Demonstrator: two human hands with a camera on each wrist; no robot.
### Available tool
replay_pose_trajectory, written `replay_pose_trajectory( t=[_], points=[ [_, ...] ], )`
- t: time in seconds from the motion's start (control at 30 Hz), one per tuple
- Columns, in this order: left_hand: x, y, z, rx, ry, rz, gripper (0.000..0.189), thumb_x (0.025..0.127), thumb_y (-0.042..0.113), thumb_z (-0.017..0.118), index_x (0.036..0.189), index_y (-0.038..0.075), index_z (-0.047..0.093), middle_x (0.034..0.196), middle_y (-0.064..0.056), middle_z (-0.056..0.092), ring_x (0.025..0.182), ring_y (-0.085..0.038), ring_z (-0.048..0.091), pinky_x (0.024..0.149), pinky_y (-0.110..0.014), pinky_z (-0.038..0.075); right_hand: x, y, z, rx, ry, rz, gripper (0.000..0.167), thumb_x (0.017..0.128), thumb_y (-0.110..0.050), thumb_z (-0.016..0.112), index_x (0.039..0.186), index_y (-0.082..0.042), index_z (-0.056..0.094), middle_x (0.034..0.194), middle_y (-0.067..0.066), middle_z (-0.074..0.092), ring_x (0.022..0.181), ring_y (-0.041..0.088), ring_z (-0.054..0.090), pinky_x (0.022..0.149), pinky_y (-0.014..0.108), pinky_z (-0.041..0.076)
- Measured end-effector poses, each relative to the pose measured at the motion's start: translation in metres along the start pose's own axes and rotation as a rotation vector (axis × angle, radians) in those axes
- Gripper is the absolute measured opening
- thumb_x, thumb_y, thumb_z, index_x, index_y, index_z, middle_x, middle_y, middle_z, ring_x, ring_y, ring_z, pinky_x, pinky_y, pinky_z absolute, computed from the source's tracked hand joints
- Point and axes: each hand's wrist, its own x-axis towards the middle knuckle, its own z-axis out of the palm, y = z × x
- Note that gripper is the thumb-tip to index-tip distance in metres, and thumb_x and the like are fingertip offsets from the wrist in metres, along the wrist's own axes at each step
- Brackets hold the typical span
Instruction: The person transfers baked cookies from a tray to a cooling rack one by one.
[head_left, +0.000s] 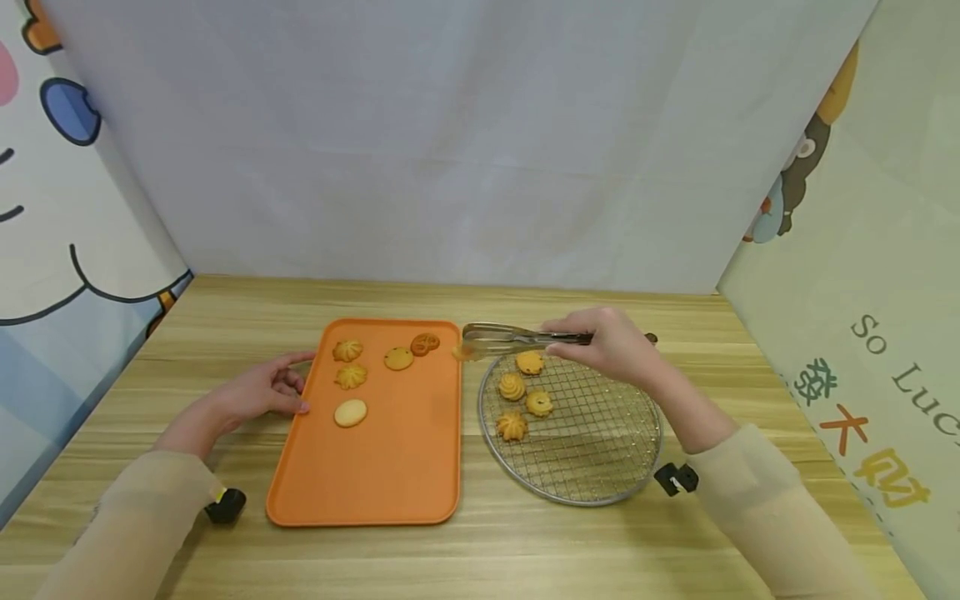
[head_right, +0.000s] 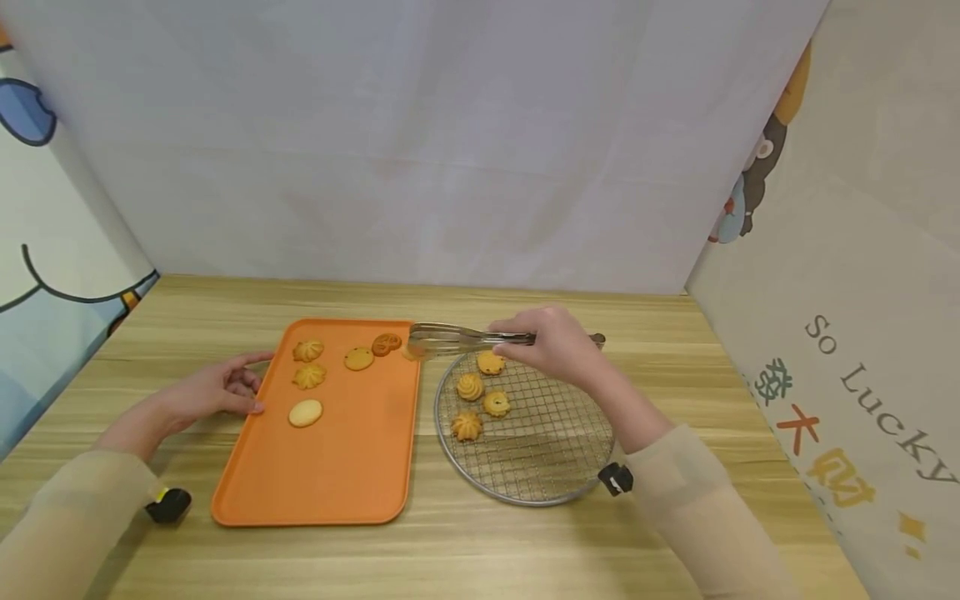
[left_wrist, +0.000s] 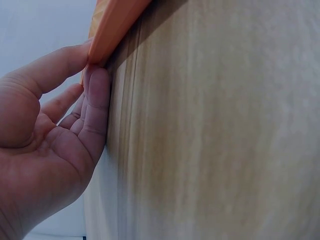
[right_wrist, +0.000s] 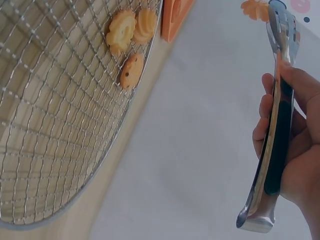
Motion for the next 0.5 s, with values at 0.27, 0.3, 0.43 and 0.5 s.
replay_pose_trajectory(
  t=[0.27, 0.3, 0.43, 0.5],
  points=[
    [0.000, 0.000, -0.001, 0.005, 0.006, -0.008, 0.093, 0.081, 0.010, 0.073, 0.151, 0.002, 0.013, 0.104, -0.016, 0.047, 0.079, -0.015, 0.055, 0.075, -0.027, 0.048, -0.015, 0.006, -0.012, -0.049, 0.035, 0.005, 0.031, 0.086, -0.021, 0.070, 0.115, -0.009, 0.070, 0.075, -0.005, 0.063, 0.049, 0.004, 0.036, 0.050, 0.024, 0.036],
    [0.000, 0.000, -0.001, 0.003, 0.006, -0.008, 0.092, 0.081, 0.010, 0.073, 0.151, 0.002, 0.012, 0.104, -0.016, 0.047, 0.079, -0.015, 0.055, 0.075, -0.027, 0.048, -0.017, 0.007, -0.014, -0.053, 0.038, 0.004, 0.031, 0.086, -0.020, 0.070, 0.114, -0.008, 0.070, 0.077, -0.005, 0.065, 0.049, 0.004, 0.036, 0.051, 0.024, 0.036],
    [0.000, 0.001, -0.001, -0.002, 0.005, -0.009, 0.092, 0.081, 0.009, 0.073, 0.151, 0.002, 0.012, 0.104, -0.016, 0.047, 0.079, -0.014, 0.055, 0.074, -0.027, 0.048, -0.025, 0.009, -0.019, -0.051, 0.037, 0.022, 0.030, 0.085, -0.017, 0.070, 0.114, -0.006, 0.070, 0.082, -0.003, 0.067, 0.048, 0.003, 0.035, 0.050, 0.024, 0.036],
    [-0.001, 0.001, 0.000, 0.000, 0.007, -0.010, 0.092, 0.081, 0.009, 0.073, 0.150, 0.002, 0.013, 0.104, -0.016, 0.047, 0.079, -0.014, 0.055, 0.074, -0.027, 0.048, -0.030, 0.011, -0.022, -0.049, 0.035, 0.033, 0.030, 0.085, -0.016, 0.070, 0.113, -0.005, 0.070, 0.084, -0.001, 0.068, 0.048, 0.003, 0.034, 0.050, 0.024, 0.036]
  ],
)
